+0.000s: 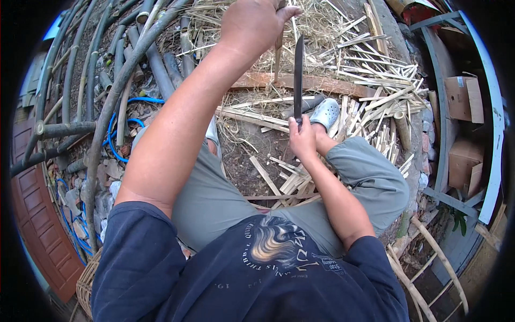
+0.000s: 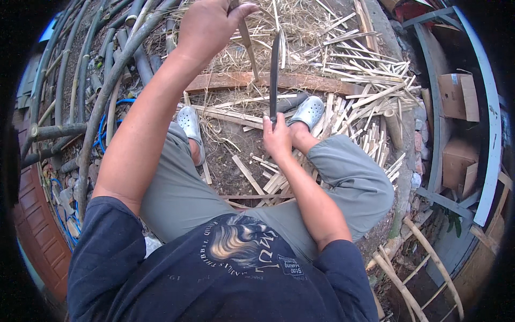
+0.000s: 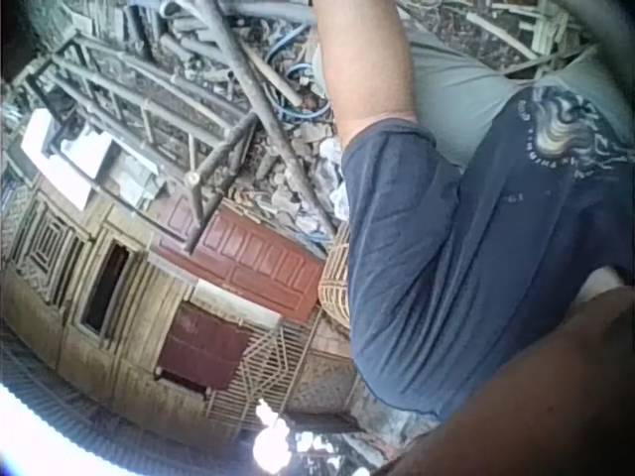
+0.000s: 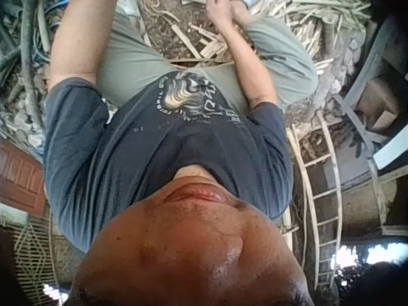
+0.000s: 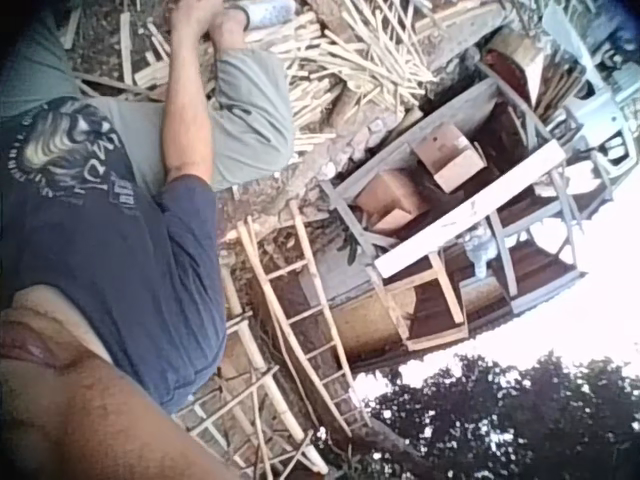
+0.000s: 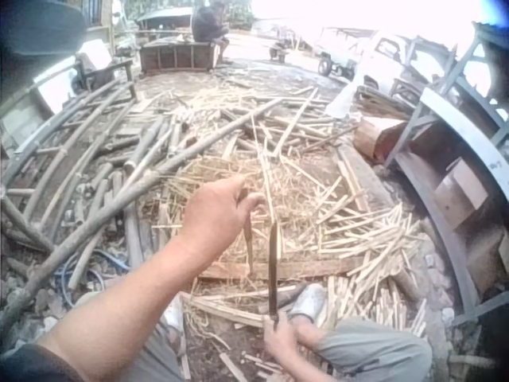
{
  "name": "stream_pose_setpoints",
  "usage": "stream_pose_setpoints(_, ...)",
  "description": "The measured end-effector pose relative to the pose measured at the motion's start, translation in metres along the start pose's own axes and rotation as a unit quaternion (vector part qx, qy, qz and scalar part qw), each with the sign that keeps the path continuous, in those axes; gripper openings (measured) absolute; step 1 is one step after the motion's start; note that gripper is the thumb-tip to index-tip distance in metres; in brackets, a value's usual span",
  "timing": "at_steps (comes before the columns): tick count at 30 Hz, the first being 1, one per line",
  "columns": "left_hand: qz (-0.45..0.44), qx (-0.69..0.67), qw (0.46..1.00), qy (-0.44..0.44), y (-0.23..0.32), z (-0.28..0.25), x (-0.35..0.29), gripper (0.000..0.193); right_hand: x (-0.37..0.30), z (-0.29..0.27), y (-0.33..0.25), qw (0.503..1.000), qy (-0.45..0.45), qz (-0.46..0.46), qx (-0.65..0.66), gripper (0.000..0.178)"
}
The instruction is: Splitting and smoothing thin bamboo strips using a machete.
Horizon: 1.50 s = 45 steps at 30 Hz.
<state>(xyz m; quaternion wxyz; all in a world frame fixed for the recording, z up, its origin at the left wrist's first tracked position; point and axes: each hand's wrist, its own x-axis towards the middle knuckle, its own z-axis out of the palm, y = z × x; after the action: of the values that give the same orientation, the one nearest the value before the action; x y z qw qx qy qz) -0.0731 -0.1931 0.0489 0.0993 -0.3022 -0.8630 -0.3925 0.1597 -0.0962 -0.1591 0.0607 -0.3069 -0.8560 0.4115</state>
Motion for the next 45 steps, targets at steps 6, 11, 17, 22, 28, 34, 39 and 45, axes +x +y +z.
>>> stream_pose_setpoints(6,-0.008,-0.017,1.000,-0.021,0.002,0.002,0.000,0.029,-0.008,0.005,-0.002,0.974,-0.159,0.156,0.039,0.032)
stream_pose_setpoints(11,-0.041,0.017,0.997,-0.059,0.009,-0.004,-0.001,0.029,-0.002,0.004,0.021,0.977,-0.145,0.152,-0.039,0.036)
stream_pose_setpoints(17,0.008,-0.008,1.000,-0.026,0.003,-0.001,-0.003,0.031,0.008,0.009,0.016,0.980,-0.135,0.071,-0.128,0.043)
stream_pose_setpoints(22,0.008,-0.003,0.999,-0.040,0.006,0.004,0.002,0.034,-0.002,0.013,0.079,0.955,-0.208,0.152,-0.147,0.047)
stream_pose_setpoints(28,0.035,-0.051,0.998,0.026,0.009,0.012,0.002,0.031,0.012,-0.003,0.050,0.938,-0.227,0.256,0.051,0.038)
stream_pose_setpoints(34,0.012,-0.089,0.988,-0.122,0.008,0.007,0.004,0.030,0.015,-0.032,-0.001,0.875,-0.204,0.377,0.227,0.030)
stream_pose_setpoints(39,0.013,-0.140,0.988,-0.064,0.006,0.008,0.004,0.023,0.011,-0.056,-0.022,0.864,-0.176,0.369,0.295,0.030)
stream_pose_setpoints(45,-0.129,-0.180,0.956,-0.195,0.023,-0.006,0.008,0.027,0.005,-0.058,-0.030,0.897,-0.144,0.327,0.261,0.025)
